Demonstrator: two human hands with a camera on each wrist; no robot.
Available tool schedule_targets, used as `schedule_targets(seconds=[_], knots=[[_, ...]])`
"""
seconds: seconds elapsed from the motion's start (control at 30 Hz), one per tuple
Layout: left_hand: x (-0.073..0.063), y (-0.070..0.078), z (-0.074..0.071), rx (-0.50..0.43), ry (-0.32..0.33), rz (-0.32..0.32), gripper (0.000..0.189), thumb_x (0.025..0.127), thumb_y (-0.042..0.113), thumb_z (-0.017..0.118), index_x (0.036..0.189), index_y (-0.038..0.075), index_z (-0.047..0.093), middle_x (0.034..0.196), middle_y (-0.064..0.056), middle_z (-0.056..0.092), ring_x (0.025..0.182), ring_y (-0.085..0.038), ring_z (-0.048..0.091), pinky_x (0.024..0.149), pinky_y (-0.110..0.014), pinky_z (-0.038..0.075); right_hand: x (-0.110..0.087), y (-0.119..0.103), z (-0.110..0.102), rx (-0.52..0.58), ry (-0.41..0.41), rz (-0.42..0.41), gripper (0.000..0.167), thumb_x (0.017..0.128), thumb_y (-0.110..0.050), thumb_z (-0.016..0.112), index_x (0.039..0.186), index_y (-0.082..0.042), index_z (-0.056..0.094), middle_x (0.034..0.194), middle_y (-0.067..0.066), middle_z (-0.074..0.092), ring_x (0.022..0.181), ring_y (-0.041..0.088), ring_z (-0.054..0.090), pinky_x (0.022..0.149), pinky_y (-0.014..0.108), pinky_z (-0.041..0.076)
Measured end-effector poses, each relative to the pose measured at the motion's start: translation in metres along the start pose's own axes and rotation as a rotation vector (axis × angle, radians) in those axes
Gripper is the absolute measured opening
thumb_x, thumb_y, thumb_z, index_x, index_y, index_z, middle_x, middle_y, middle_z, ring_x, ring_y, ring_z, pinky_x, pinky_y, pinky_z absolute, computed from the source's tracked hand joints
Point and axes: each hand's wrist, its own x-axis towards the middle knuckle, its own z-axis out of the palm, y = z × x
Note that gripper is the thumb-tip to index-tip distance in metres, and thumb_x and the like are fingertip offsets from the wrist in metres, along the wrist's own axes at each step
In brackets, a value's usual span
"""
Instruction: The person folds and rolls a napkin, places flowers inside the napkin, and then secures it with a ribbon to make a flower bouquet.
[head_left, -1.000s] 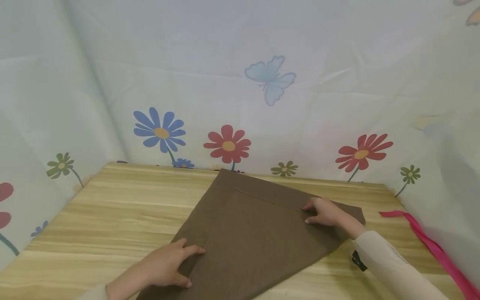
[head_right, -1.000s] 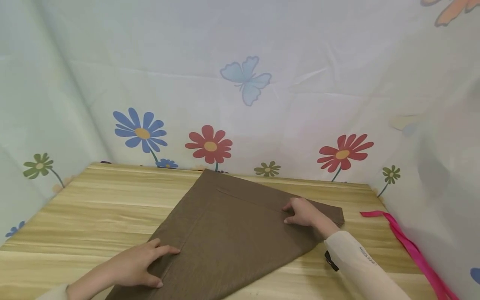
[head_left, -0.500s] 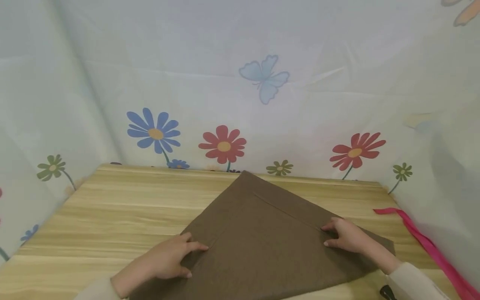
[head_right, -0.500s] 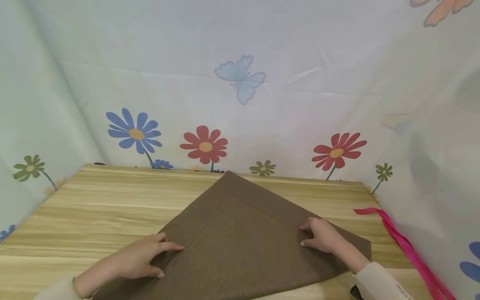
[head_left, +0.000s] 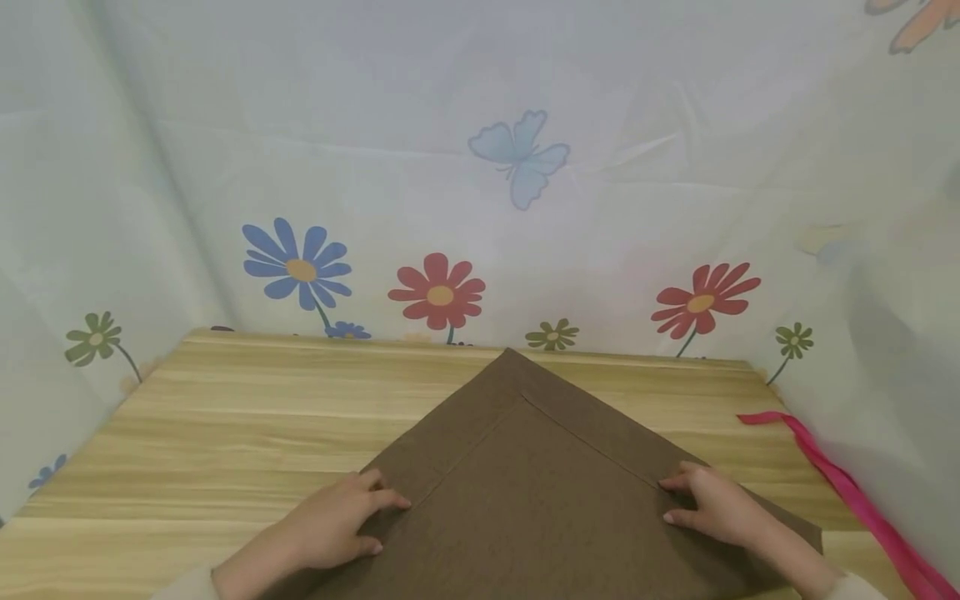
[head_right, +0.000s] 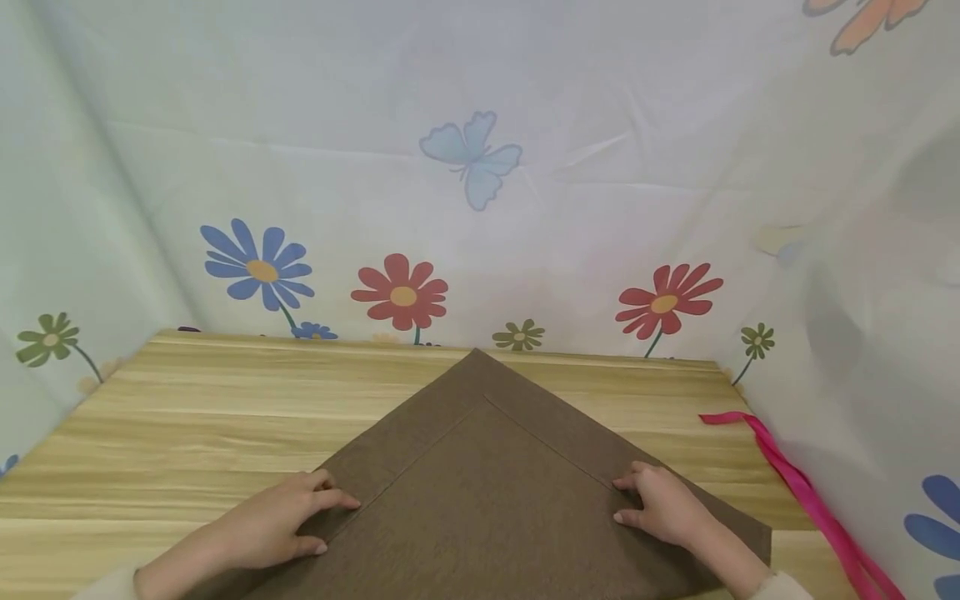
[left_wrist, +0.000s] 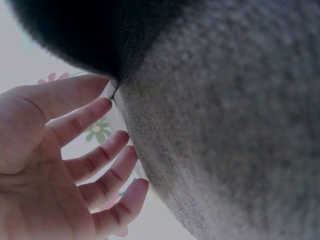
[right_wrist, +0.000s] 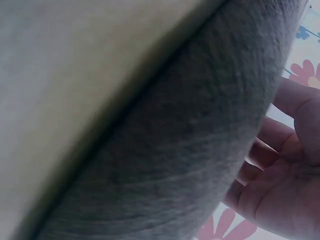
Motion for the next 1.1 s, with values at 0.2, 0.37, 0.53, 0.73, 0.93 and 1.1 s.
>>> schedule_targets(seconds=[0.2, 0.37, 0.53, 0.73, 0.93, 1.1], knots=[[-0.007, 0.001, -0.003, 0.024, -0.003, 0.006, 0.051, 0.065, 0.02, 0.078, 0.114, 0.019, 0.061, 0.094, 0.004, 0.052, 0.083, -0.015, 0.054, 0.067, -0.034, 0.049, 0.018, 0.0, -0.008, 0.023, -0.099, -0.066, 0.042, 0.066, -0.02, 0.078, 0.094, 0.008, 0.066, 0.089, 0.012, 0.063, 0.081, 0.027, 0.06, 0.07, 0.039, 0.048], [-0.022, 0.001, -0.006, -0.034, -0.07, -0.013, 0.055, 0.065, 0.019, 0.078, 0.116, 0.021, 0.059, 0.093, 0.005, 0.051, 0.082, -0.013, 0.056, 0.067, -0.033, 0.049, 0.053, -0.012, -0.014, 0.17, -0.187, -0.108, 0.042, 0.075, -0.02, 0.073, 0.103, 0.009, 0.063, 0.093, 0.014, 0.066, 0.073, 0.018, 0.058, 0.065, 0.03, 0.048], [-0.031, -0.001, -0.006, -0.124, -0.158, -0.053, 0.054, 0.068, 0.018, 0.077, 0.118, 0.027, 0.057, 0.105, -0.002, 0.054, 0.09, -0.018, 0.057, 0.071, -0.035, 0.049, 0.092, -0.022, -0.014, 0.304, -0.21, -0.122, 0.042, 0.081, -0.018, 0.068, 0.113, 0.008, 0.058, 0.102, 0.019, 0.063, 0.085, 0.024, 0.06, 0.072, 0.035, 0.049], [-0.038, -0.004, -0.006, -0.173, -0.157, -0.009, 0.051, 0.071, 0.021, 0.076, 0.119, 0.025, 0.057, 0.101, 0.004, 0.055, 0.089, -0.011, 0.056, 0.071, -0.029, 0.048, 0.127, -0.022, -0.007, 0.409, -0.208, -0.069, 0.042, 0.085, -0.015, 0.063, 0.119, 0.007, 0.052, 0.11, 0.023, 0.057, 0.097, 0.033, 0.056, 0.072, 0.036, 0.05], [-0.041, -0.006, -0.007, -0.29, -0.185, -0.013, 0.045, 0.076, 0.03, 0.071, 0.118, 0.018, 0.058, 0.092, 0.01, 0.054, 0.079, -0.004, 0.051, 0.064, -0.024, 0.045, 0.15, -0.024, 0.001, 0.535, -0.218, -0.045, 0.039, 0.087, -0.01, 0.059, 0.12, 0.008, 0.05, 0.103, 0.021, 0.054, 0.069, 0.018, 0.053, 0.052, 0.026, 0.044], [-0.041, -0.007, -0.005, -0.344, -0.191, -0.011, 0.041, 0.079, 0.028, 0.069, 0.117, 0.016, 0.059, 0.087, 0.013, 0.049, 0.07, 0.002, 0.044, 0.059, -0.02, 0.041, 0.162, -0.026, 0.007, 0.571, -0.209, -0.049, 0.034, 0.086, -0.004, 0.057, 0.118, 0.007, 0.053, 0.088, 0.011, 0.054, 0.054, 0.01, 0.043, 0.047, 0.022, 0.039]])
